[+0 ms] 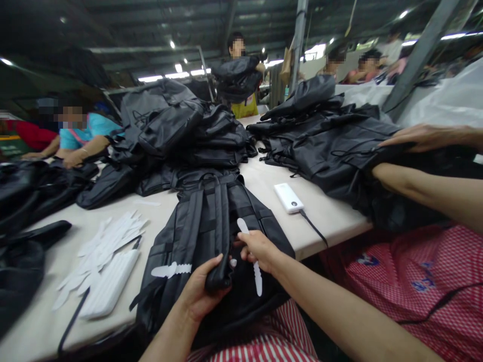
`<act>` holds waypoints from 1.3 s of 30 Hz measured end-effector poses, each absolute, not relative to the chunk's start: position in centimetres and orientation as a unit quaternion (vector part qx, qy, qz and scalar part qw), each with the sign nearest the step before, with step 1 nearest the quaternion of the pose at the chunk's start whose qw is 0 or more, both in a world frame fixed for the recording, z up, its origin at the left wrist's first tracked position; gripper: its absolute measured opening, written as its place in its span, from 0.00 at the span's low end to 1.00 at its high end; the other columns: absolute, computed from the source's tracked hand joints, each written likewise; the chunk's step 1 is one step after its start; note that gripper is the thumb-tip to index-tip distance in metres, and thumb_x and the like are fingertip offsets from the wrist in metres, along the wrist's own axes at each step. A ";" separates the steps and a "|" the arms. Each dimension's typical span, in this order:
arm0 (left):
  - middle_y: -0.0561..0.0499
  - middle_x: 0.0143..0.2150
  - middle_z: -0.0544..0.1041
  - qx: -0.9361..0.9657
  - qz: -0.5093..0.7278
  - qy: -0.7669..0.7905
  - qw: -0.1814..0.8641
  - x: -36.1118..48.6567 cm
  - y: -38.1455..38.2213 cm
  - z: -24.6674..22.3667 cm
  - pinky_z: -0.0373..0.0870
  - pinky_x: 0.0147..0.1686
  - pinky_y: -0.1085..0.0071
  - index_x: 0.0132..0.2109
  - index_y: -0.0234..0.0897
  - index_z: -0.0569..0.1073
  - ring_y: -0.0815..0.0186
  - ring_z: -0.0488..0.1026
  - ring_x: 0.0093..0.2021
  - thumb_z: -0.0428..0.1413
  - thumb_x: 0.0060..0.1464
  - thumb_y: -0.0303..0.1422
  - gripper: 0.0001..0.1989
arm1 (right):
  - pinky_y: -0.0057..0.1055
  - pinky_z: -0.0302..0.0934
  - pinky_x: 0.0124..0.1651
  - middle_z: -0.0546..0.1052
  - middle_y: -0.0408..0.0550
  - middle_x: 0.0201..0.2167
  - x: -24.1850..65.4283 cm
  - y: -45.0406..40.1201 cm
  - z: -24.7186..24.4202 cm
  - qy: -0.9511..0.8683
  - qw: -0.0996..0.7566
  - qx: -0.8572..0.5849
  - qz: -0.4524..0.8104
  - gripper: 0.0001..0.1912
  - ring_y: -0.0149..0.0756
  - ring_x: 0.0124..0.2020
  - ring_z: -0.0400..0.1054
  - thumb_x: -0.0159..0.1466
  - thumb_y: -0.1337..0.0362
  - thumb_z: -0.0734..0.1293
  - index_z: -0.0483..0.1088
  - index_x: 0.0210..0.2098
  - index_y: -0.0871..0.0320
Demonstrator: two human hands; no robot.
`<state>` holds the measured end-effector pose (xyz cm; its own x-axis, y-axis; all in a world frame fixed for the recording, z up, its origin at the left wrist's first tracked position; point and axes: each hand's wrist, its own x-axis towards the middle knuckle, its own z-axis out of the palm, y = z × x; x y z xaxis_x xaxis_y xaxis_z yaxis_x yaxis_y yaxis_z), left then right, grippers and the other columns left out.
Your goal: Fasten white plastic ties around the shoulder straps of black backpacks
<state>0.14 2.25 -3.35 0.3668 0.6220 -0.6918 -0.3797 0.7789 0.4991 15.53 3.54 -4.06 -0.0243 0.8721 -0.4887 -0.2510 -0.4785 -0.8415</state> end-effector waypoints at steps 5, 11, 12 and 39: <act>0.44 0.29 0.78 0.129 0.297 0.469 0.822 0.2 2.1 -3.3 0.71 0.22 0.72 0.38 0.26 0.72 0.66 0.75 0.26 0.52 0.53 0.27 0.07 | 0.19 0.37 0.11 0.68 0.42 0.18 14.4 3.8 -4.9 -0.201 0.462 -0.514 0.695 0.12 0.22 0.11 0.58 0.63 0.60 0.58 0.64 0.29 0.63; 0.45 0.28 0.77 0.118 0.308 0.466 0.821 0.0 2.1 -3.3 0.70 0.21 0.73 0.37 0.27 0.71 0.66 0.74 0.25 0.53 0.53 0.27 0.06 | 0.18 0.35 0.11 0.69 0.42 0.21 14.9 4.2 -4.4 -0.180 0.484 -0.495 0.699 0.12 0.19 0.11 0.55 0.61 0.58 0.61 0.66 0.29 0.63; 0.45 0.28 0.77 0.113 0.312 0.453 0.828 -0.2 2.1 -3.5 0.70 0.21 0.73 0.37 0.28 0.71 0.66 0.74 0.26 0.52 0.53 0.28 0.06 | 0.18 0.35 0.11 0.70 0.42 0.22 15.0 4.3 -4.2 -0.186 0.476 -0.489 0.707 0.12 0.19 0.11 0.55 0.61 0.59 0.61 0.66 0.30 0.63; 0.45 0.28 0.77 0.263 0.289 0.520 0.759 0.8 1.7 -4.0 0.69 0.23 0.74 0.35 0.28 0.74 0.67 0.73 0.25 0.57 0.49 0.30 0.08 | 0.20 0.39 0.13 0.67 0.39 0.19 16.2 4.4 -4.1 -0.339 0.378 -0.533 0.677 0.15 0.20 0.12 0.56 0.57 0.53 0.64 0.67 0.28 0.61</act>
<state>0.84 1.69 -3.98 0.2910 0.7124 -0.6386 -0.1658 0.6950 0.6997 16.20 4.41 -4.06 -0.1454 0.8731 -0.4654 -0.1512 -0.4845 -0.8616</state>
